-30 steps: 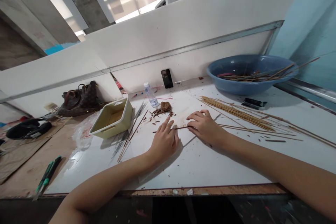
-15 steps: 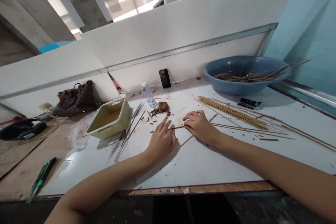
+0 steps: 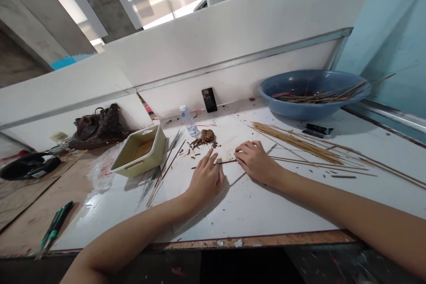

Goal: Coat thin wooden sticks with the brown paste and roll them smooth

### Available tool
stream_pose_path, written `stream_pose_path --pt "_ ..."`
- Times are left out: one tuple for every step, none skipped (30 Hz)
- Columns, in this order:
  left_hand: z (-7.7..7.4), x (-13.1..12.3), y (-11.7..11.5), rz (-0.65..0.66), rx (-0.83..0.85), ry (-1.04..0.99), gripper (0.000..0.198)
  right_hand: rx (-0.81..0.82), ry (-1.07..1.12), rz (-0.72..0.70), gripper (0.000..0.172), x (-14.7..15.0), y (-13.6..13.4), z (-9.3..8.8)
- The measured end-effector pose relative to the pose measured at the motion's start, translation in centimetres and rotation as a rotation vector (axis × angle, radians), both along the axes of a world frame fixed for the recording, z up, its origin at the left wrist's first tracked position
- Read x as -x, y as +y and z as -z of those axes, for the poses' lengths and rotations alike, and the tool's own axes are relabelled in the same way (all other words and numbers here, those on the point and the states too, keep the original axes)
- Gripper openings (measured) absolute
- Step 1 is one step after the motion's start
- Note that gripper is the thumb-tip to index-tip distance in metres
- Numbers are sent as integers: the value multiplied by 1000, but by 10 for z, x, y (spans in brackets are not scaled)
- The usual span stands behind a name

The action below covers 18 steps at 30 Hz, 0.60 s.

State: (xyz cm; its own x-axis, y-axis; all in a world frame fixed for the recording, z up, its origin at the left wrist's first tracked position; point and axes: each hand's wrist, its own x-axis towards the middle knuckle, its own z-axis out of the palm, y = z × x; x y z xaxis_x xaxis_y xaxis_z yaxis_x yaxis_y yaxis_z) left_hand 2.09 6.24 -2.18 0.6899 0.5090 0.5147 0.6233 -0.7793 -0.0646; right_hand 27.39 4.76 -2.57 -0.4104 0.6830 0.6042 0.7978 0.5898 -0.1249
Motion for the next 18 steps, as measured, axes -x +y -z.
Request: stream_pose_path --pt "0 0 0 -2 1 1 34 2 1 21 24 0 -2 -1" --pt "0 0 0 -7 1 3 34 7 1 37 25 1 -4 -1" --pt "0 0 0 -12 1 4 34 11 0 47 27 1 -5 -2" --pt "0 0 0 -16 3 6 34 15 -3 51 28 2 -7 -2" --pt "0 0 0 -19 5 6 33 20 -14 49 30 3 -9 -2" --pt "0 0 0 -20 11 7 34 23 -30 40 31 4 -10 -2" --pt "0 0 0 -21 18 6 34 22 -49 27 31 5 -11 -2" --pt "0 0 0 -21 26 6 33 19 -68 11 32 6 -12 -2" --pt "0 0 0 -21 32 6 33 16 -83 -4 33 6 -13 -1" --pt "0 0 0 -21 38 8 33 15 -94 -18 35 7 -13 0" --pt "0 0 0 -23 41 10 34 16 -99 -27 36 7 -14 0" --pt "0 0 0 -26 46 13 34 19 -101 -33 37 6 -14 1" --pt "0 0 0 -29 51 16 34 24 -103 -36 38 6 -13 2" --pt "0 0 0 -33 59 18 35 29 -107 -39 39 6 -13 3" --pt "-1 0 -1 -37 68 17 35 32 -113 -40 39 6 -13 3" --pt "-1 0 -1 -42 76 17 35 33 -121 -38 39 5 -13 4" --pt "-1 0 -1 -47 83 17 35 31 -131 -30 39 5 -13 4" --pt "-1 0 -1 -52 87 19 36 28 -143 -18 40 5 -12 4"
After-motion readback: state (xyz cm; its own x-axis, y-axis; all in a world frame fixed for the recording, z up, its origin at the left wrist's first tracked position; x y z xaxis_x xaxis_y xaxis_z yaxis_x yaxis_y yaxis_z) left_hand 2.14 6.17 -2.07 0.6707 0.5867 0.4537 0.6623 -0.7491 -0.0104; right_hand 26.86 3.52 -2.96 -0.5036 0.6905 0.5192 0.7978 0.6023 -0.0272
